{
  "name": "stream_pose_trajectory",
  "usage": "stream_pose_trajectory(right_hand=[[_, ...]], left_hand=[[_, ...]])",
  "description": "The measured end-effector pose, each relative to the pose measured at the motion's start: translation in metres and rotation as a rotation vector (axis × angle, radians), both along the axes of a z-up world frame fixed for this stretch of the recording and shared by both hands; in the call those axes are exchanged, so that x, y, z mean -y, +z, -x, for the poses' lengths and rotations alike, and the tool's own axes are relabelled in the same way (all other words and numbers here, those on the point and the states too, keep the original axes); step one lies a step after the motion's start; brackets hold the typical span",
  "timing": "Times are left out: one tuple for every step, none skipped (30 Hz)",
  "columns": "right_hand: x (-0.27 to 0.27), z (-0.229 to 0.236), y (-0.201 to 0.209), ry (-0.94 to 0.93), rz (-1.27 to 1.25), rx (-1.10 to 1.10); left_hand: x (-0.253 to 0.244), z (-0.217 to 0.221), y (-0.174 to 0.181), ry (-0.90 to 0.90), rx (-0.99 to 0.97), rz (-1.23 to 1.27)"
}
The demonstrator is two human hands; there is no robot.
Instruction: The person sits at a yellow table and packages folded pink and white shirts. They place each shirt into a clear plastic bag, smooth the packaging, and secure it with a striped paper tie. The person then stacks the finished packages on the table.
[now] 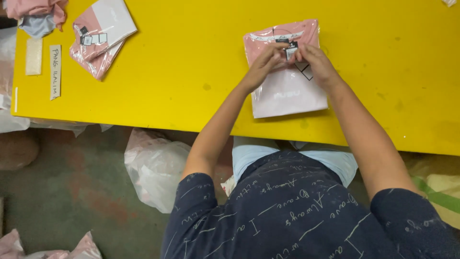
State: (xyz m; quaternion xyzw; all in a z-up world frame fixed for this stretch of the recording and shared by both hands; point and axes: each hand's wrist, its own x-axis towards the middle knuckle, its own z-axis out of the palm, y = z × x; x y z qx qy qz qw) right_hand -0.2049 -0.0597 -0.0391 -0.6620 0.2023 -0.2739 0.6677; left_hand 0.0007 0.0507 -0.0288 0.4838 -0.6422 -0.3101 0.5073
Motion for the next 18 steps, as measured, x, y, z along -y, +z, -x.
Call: stream_pose_trajectory(right_hand=[[-0.001, -0.004, 0.002, 0.030, -0.027, 0.000], [0.001, -0.009, 0.005, 0.058, -0.046, 0.002], [0.003, -0.011, 0.001, 0.057, -0.044, 0.003], [0.004, -0.009, -0.004, 0.058, -0.025, -0.020], [0.006, -0.008, -0.008, 0.059, -0.005, -0.043], [0.003, -0.008, -0.006, 0.057, -0.002, -0.042], [0.001, -0.008, -0.004, 0.056, -0.031, -0.015], [-0.003, -0.008, -0.003, 0.055, -0.064, 0.012], [0.000, -0.005, -0.004, 0.053, -0.064, 0.014], [0.002, -0.003, -0.006, 0.011, 0.053, -0.066], [0.004, -0.001, -0.008, -0.030, 0.169, -0.146], [0.003, 0.001, -0.005, -0.027, 0.164, -0.147], [0.002, 0.002, -0.003, -0.028, 0.136, -0.138], [0.002, 0.004, 0.001, -0.026, 0.111, -0.130], [0.000, 0.003, 0.002, -0.021, 0.110, -0.132], [-0.001, 0.003, 0.003, 0.006, 0.069, -0.115], [-0.001, 0.003, 0.005, 0.033, 0.028, -0.098], [0.001, 0.007, -0.002, 0.030, 0.027, -0.098]], left_hand=[[0.002, 0.010, 0.004, -0.015, -0.138, -0.095], [0.009, 0.018, 0.010, -0.031, -0.273, -0.184], [0.012, 0.016, 0.013, -0.033, -0.271, -0.182], [0.014, 0.016, 0.015, -0.022, -0.080, -0.150], [0.016, 0.016, 0.018, -0.010, 0.110, -0.116], [0.019, 0.018, 0.017, -0.012, 0.111, -0.113], [0.021, 0.020, 0.017, -0.007, 0.282, -0.074], [0.022, 0.023, 0.016, -0.003, 0.453, -0.037], [0.027, 0.018, 0.006, -0.005, 0.455, -0.037], [0.031, 0.013, -0.004, 0.019, 0.700, 0.018], [0.035, 0.007, -0.015, 0.043, 0.945, 0.076], [0.039, 0.002, -0.022, 0.043, 0.944, 0.070], [0.042, -0.004, -0.028, -0.010, 0.972, 0.163], [0.047, -0.009, -0.035, -0.061, 0.997, 0.259], [0.041, -0.007, -0.024, -0.057, 0.995, 0.255], [0.038, -0.005, -0.012, -0.062, 0.767, 0.236], [0.035, -0.003, 0.000, -0.067, 0.538, 0.218], [0.030, -0.004, -0.007, -0.070, 0.538, 0.218]])
